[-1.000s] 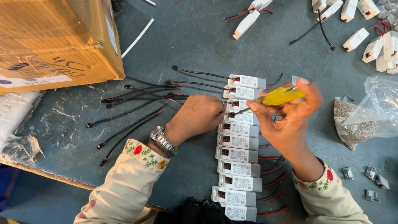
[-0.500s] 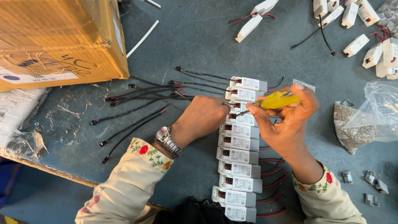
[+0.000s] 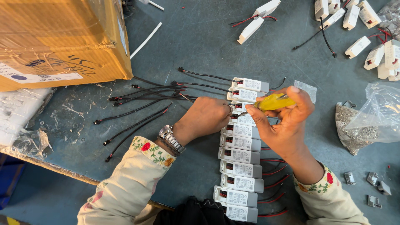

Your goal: The person aligns several white rectangular driver cases on a workbench and uses a yellow-handled screwdriver to tighten internal screws through small access holes in the casing.

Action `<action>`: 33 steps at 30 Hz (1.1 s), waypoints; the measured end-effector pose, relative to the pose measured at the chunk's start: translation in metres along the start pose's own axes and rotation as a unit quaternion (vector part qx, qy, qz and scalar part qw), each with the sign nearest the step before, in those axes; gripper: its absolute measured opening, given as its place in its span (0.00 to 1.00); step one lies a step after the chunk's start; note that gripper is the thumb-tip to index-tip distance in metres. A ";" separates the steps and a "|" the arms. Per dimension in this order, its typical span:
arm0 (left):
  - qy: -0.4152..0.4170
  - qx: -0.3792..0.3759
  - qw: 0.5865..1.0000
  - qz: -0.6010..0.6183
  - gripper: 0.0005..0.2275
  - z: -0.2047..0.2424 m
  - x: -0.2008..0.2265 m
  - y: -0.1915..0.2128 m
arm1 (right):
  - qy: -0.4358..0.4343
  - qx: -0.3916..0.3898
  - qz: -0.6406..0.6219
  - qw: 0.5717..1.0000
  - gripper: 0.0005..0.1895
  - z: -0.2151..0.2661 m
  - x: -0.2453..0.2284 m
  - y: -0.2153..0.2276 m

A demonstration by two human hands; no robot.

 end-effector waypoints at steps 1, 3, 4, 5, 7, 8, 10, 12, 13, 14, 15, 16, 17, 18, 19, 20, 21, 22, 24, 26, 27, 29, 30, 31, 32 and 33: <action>0.001 -0.001 1.000 0.001 0.07 0.000 0.000 0.000 | -0.003 -0.003 -0.005 1.000 0.48 0.000 0.000 0.001; -0.003 -0.004 1.000 0.000 0.08 0.002 0.000 0.001 | -0.030 -0.010 -0.035 0.999 0.45 0.000 0.003 0.009; -0.005 -0.005 1.000 0.000 0.08 0.003 0.000 0.001 | -0.044 -0.014 -0.050 0.998 0.44 -0.001 0.004 0.013; -0.004 -0.004 1.000 0.001 0.08 0.002 -0.001 0.001 | -0.044 -0.015 -0.055 0.997 0.43 -0.003 0.004 0.018; 0.002 -0.001 1.000 0.006 0.08 0.003 -0.002 -0.001 | -0.048 -0.018 -0.054 0.997 0.43 -0.004 0.006 0.025; 0.001 -0.001 1.000 0.005 0.08 0.003 -0.003 -0.001 | -0.050 -0.019 -0.050 0.997 0.43 -0.005 0.008 0.024; 0.001 0.000 1.000 0.003 0.08 0.003 -0.004 0.000 | -0.060 -0.020 -0.020 0.998 0.45 -0.005 0.011 0.018; 0.011 -0.013 1.000 -0.002 0.06 0.003 -0.008 0.003 | -0.059 -0.023 -0.015 0.998 0.45 -0.005 0.010 0.019; 0.016 -0.019 1.000 -0.004 0.05 0.003 -0.010 0.007 | -0.059 -0.025 -0.012 0.998 0.45 -0.005 0.010 0.019; 0.014 -0.024 1.000 -0.011 0.05 0.003 -0.009 0.011 | -0.054 -0.027 -0.006 0.998 0.45 -0.005 0.010 0.018; 0.011 -0.028 0.999 -0.019 0.05 0.002 -0.007 0.016 | -0.049 -0.029 -0.001 0.998 0.46 -0.005 0.010 0.018; 0.007 -0.033 0.999 -0.026 0.05 0.002 -0.005 0.023 | -0.044 -0.030 0.005 0.999 0.46 -0.005 0.009 0.018; -0.004 0.018 0.999 -0.029 0.05 0.002 -0.004 0.041 | -0.038 -0.031 0.000 0.999 0.45 -0.004 0.009 0.017; -0.015 0.069 0.997 -0.031 0.06 0.004 -0.007 0.062 | -0.032 -0.033 -0.005 0.999 0.45 -0.004 0.009 0.016; -0.027 0.120 0.992 -0.033 0.07 0.008 -0.010 0.086 | -0.031 -0.034 -0.003 0.999 0.45 -0.005 0.010 0.016; -0.001 0.162 0.986 -0.039 0.05 0.013 -0.018 0.109 | -0.031 -0.037 -0.003 0.999 0.44 -0.005 0.010 0.016; 0.024 0.204 0.978 -0.045 0.03 0.021 -0.025 0.132 | -0.035 -0.040 0.004 0.999 0.44 -0.006 0.011 0.017; 0.078 0.223 0.971 -0.027 0.03 0.034 -0.032 0.150 | -0.036 -0.042 0.006 0.998 0.44 -0.004 0.009 0.018; 0.186 0.215 0.959 -0.021 0.04 0.063 -0.041 0.169 | -0.031 -0.049 0.000 0.998 0.43 -0.006 0.006 0.017; 0.289 0.157 0.943 -0.044 0.04 0.096 -0.043 0.164 | -0.019 -0.049 0.010 0.999 0.42 -0.009 0.001 0.015; 0.282 0.149 0.946 -0.058 0.04 0.107 -0.038 0.157 | -0.013 -0.048 0.023 0.999 0.42 -0.011 -0.002 0.014; 0.267 0.131 0.951 -0.087 0.05 0.125 -0.033 0.137 | -0.006 -0.044 0.040 0.998 0.42 -0.014 -0.008 0.010; 0.268 0.151 0.944 -0.118 0.06 0.130 -0.032 0.129 | -0.005 -0.042 0.046 0.998 0.42 -0.015 -0.011 0.009; 0.269 0.172 0.936 -0.148 0.07 0.133 -0.031 0.120 | -0.003 -0.039 0.051 0.998 0.42 -0.016 -0.013 0.010; 0.267 0.192 0.928 -0.177 0.08 0.136 -0.030 0.113 | -0.003 -0.038 0.036 0.999 0.41 -0.017 -0.014 0.010; 0.272 0.198 0.923 -0.187 0.08 0.139 -0.031 0.109 | -0.002 -0.036 0.020 0.999 0.40 -0.018 -0.015 0.009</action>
Point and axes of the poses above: each hand's wrist, its own z-axis away from the middle knuckle, its own y-axis out of the back of the hand, x = y × z, the point moved 6 cm from there along -z, towards the middle knuckle, and after that the axes turned 5 degrees about y, right-handed, at the moved point
